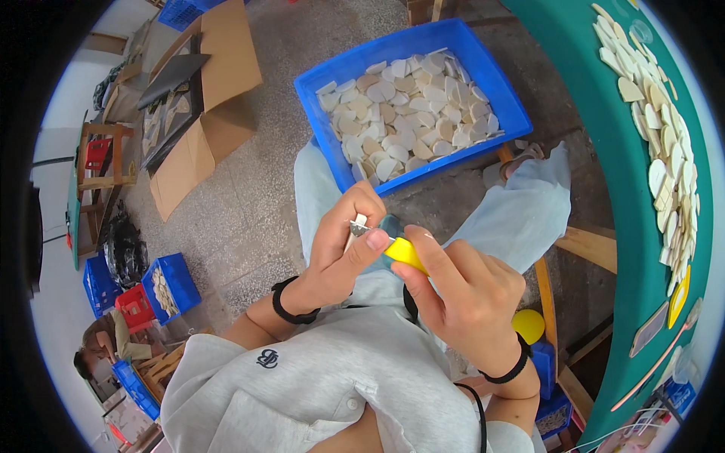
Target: Scraping and trimming small white components using a utility knife at a workshop bench.
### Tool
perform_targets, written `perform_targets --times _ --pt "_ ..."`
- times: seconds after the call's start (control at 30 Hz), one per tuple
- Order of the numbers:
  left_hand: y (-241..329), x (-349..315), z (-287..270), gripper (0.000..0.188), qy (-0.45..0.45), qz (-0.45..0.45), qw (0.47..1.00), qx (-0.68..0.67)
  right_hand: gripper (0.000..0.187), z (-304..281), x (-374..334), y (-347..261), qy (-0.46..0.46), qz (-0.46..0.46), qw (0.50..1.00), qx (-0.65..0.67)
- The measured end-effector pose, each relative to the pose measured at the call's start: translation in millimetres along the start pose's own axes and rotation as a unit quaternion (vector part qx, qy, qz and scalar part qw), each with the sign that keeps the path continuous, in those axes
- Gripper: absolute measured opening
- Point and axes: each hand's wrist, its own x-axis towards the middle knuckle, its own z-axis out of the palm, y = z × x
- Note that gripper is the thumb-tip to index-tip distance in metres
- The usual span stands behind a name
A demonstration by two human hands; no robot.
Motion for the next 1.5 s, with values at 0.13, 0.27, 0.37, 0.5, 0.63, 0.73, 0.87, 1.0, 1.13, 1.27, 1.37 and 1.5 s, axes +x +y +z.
perform_targets --times 0.13,0.27,0.37,0.5,0.63,0.73,0.87,1.0,1.13,1.27,1.37,1.5 --pt "-1 0 -1 0.027 0.002 0.003 1.0 0.006 0.035 1 0 0 0.001 -0.009 1.0 -0.008" --pt "-2 -1 -1 0.029 0.008 -0.007 1.0 0.007 0.035 2 0 2 0.002 -0.017 1.0 -0.014" --pt "-1 -2 -1 0.03 0.008 -0.021 1.0 0.009 0.035 2 1 2 0.0 -0.019 1.0 -0.023" --pt "1 -2 -2 0.028 -0.001 -0.042 0.999 0.018 0.034 4 2 3 0.006 -0.021 0.999 -0.036" --pt "3 1 0 0.035 -0.02 -0.081 0.996 -0.031 0.031 6 3 5 0.034 0.02 0.999 0.002" --pt "-3 4 -1 0.042 -0.026 -0.152 0.946 -0.284 0.024 11 4 10 0.115 0.08 0.983 0.116" --pt "-1 12 -6 0.035 -0.07 -0.219 0.885 -0.404 0.021 5 -1 6 0.113 0.177 0.963 0.166" --pt "-2 11 -7 0.038 -0.081 -0.229 0.866 -0.436 0.02 8 -4 7 0.106 0.17 0.965 0.169" --pt "-2 12 -7 0.048 -0.084 -0.233 0.862 -0.442 0.021 8 -5 3 0.09 0.162 0.967 0.175" --pt "1 8 -8 0.051 -0.065 -0.221 0.903 -0.362 0.024 9 -1 0 0.058 0.11 0.976 0.18" --pt "1 1 -3 0.043 -0.046 -0.171 0.954 -0.24 0.028 3 1 -6 -0.013 0.096 0.985 0.143" --pt "8 1 -2 0.03 -0.041 -0.115 0.983 -0.137 0.031 3 2 -7 -0.009 0.058 0.994 0.088"
